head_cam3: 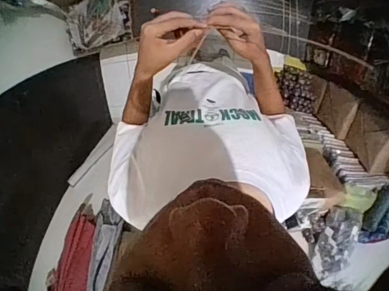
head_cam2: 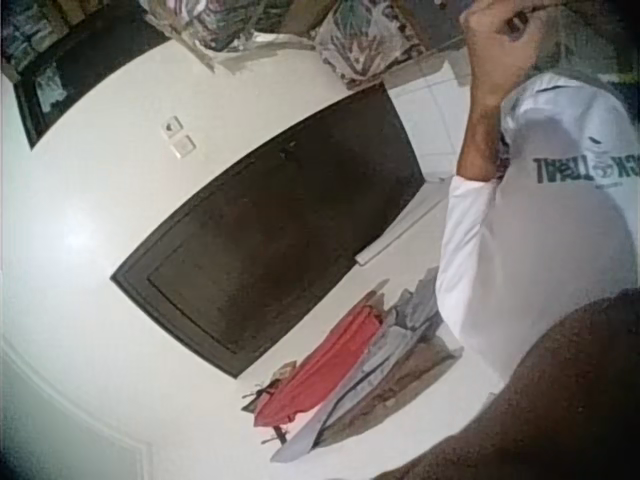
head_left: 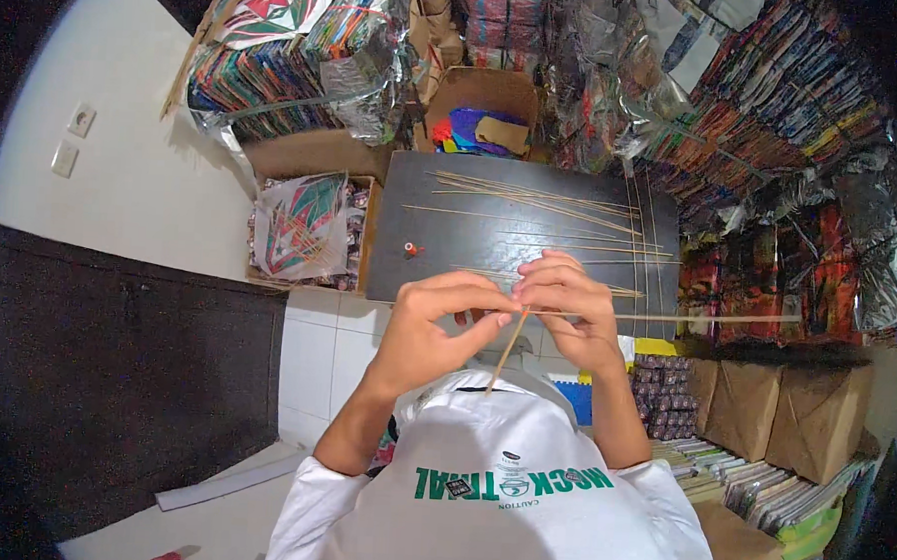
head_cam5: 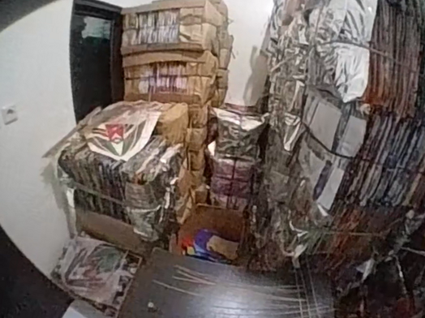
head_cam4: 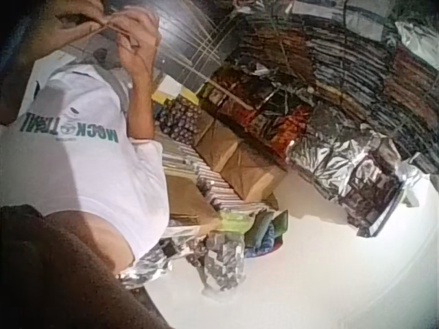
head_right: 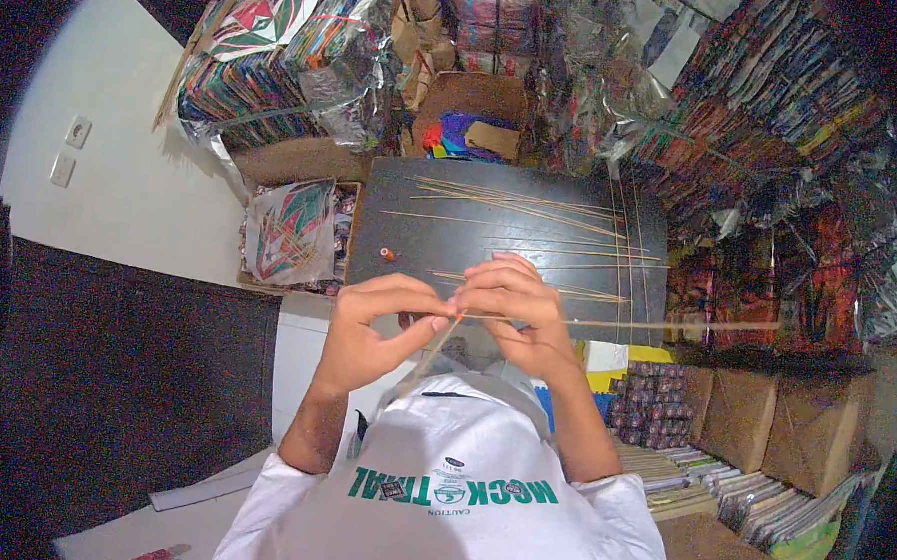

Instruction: The person assembles a kite frame by hand, using thin wooden sticks and a small red plastic connector. They align the sticks into a cross shape and secure them together with the connector, repeating the process to build the structure.

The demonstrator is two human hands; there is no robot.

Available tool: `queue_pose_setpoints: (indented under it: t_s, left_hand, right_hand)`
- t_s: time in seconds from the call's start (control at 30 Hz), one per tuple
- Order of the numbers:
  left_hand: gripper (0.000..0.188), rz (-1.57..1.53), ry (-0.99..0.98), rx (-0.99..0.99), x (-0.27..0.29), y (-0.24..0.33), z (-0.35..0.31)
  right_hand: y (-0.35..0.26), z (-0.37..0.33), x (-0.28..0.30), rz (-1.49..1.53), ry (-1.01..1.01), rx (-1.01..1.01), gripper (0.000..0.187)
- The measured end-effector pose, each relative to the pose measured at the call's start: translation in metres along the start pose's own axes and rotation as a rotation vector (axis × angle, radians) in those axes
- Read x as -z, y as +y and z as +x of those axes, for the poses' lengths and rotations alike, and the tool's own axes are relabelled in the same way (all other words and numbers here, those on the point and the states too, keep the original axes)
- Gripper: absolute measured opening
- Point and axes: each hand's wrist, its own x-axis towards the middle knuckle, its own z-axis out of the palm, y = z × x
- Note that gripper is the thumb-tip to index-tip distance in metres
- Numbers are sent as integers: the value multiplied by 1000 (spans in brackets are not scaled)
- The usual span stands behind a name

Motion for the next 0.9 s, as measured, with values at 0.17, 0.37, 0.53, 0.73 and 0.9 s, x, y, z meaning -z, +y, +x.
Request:
queue_pose_setpoints:
  t_s: [0.17, 0.37, 0.53, 0.73, 0.9]
  left_hand:
    - [18, 10, 2, -20, -2, 5, -2]
    - [18, 22, -19, -8, -2, 14, -3]
    - [17, 36, -50, -45, -1, 16, -3]
    - [15, 28, -48, -36, -2, 13, -4]
    - [14, 46, -65, 2, -2, 8, -4]
  right_hand:
    - [-4, -2, 1, -67, 13, 5, 26]
    - [-10, 1, 2, -161, 42, 67, 26]
    - [-11, 1, 4, -209, 50, 91, 33]
    - [-9, 1, 3, -236, 58, 100, 34]
    - [-10, 3, 5, -317, 41, 95, 36]
